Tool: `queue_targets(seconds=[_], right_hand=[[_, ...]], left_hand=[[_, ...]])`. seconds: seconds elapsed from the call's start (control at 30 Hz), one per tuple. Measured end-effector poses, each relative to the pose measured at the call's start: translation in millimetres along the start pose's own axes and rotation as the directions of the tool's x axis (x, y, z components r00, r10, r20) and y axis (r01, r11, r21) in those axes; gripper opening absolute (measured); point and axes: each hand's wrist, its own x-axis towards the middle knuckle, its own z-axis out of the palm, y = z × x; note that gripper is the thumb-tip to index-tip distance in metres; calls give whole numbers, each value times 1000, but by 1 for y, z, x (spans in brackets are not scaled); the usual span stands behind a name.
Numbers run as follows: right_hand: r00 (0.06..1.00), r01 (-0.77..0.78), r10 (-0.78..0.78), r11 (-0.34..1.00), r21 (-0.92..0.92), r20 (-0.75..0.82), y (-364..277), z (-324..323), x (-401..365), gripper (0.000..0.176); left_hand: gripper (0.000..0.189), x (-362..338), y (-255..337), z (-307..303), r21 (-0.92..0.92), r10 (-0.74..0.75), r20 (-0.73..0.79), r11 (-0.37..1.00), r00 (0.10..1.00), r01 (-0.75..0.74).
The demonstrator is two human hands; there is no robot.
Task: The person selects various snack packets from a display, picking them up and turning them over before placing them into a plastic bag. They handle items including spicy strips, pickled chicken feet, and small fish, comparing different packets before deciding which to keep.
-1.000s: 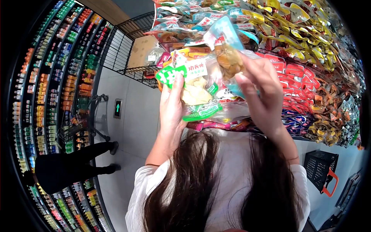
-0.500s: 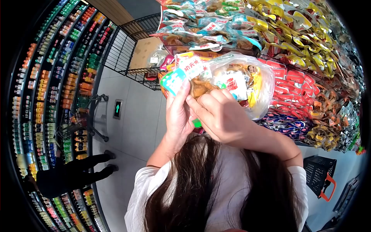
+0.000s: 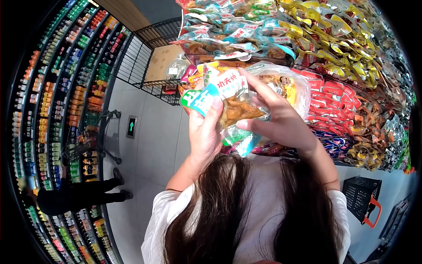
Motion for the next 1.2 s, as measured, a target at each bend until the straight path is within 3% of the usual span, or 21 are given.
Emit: queue_targets(seconds=[0.23, 0.3, 0.43, 0.53, 0.6, 0.63, 0.67, 0.73, 0.77, 0.8, 0.93, 0.97, 1.0, 1.07, 1.1, 1.13, 1.17, 1.2], right_hand=[[997, 66, -70, 990, -121, -27, -12, 3, 7, 86], [1000, -16, 19, 979, 203, -15, -12, 8, 7, 85], [997, -59, 70, 970, 238, -36, -12, 10, 4, 81], [989, -60, 102, 941, 334, -111, -9, 1, 2, 78], [938, 72, 11, 971, 226, -345, -10, -21, 7, 67], [917, 119, -8, 959, 255, -398, -10, -33, 7, 66], [891, 168, -25, 945, 280, -452, -11, -43, 5, 65], [904, 127, 35, 930, 345, -426, -15, -61, -1, 64], [935, 97, 39, 928, 361, -353, -15, -64, -2, 65], [960, 67, 43, 925, 374, -277, -16, -68, -2, 66], [997, -34, 35, 999, 20, -64, -11, -54, 8, 74], [998, -31, 32, 999, 18, -56, -6, -51, 10, 70], [998, -29, 30, 999, 16, -51, -5, -52, 12, 70], [995, -87, 86, 996, 13, 52, -2, -57, 17, 69], [995, -18, 20, 1000, -20, 102, 3, -59, 18, 66], [986, -40, 53, 995, -89, 157, -3, -62, 18, 64], [980, -8, 40, 987, -161, 197, -3, -64, 19, 63], [972, 25, 31, 973, -231, 235, -2, -65, 19, 62]], left_hand=[[47, -1, 1, 10, 89, 101, 38, 991, 994, -104], [50, 1, 2, 10, 96, 154, 154, 981, 976, -170], [53, 3, 7, 19, 236, 214, 201, 936, 956, -259], [69, 6, 11, 23, 346, 176, 258, 901, 950, -261], [72, 8, 15, 40, 401, 372, 82, 837, 925, -372], [58, 12, 16, 44, 580, 447, 111, 696, 887, -423], [58, 13, 21, 25, 577, 449, 110, 698, 887, -425], [37, 18, 31, -31, 871, 80, 419, 245, 904, -426], [29, 14, 26, -30, 901, 23, 353, 260, 935, -347], [35, 11, 24, -28, 917, -95, 386, 149, 917, -371], [52, 6, 13, -15, 937, -52, 350, 31, 935, -349], [58, 6, 13, -12, 942, -12, 334, -20, 942, -334], [58, 10, 13, -13, 943, -7, 332, -20, 943, -332], [74, 23, 15, -14, 963, 10, 235, 133, 972, -234], [70, 29, 12, -25, 950, -16, 288, 135, 958, -283], [70, 32, 11, -34, 949, -12, 290, 135, 957, -286], [64, 35, 11, -42, 862, -100, 242, 479, 965, -166], [58, 38, 12, -41, 663, -203, 226, 748, 953, 2]])
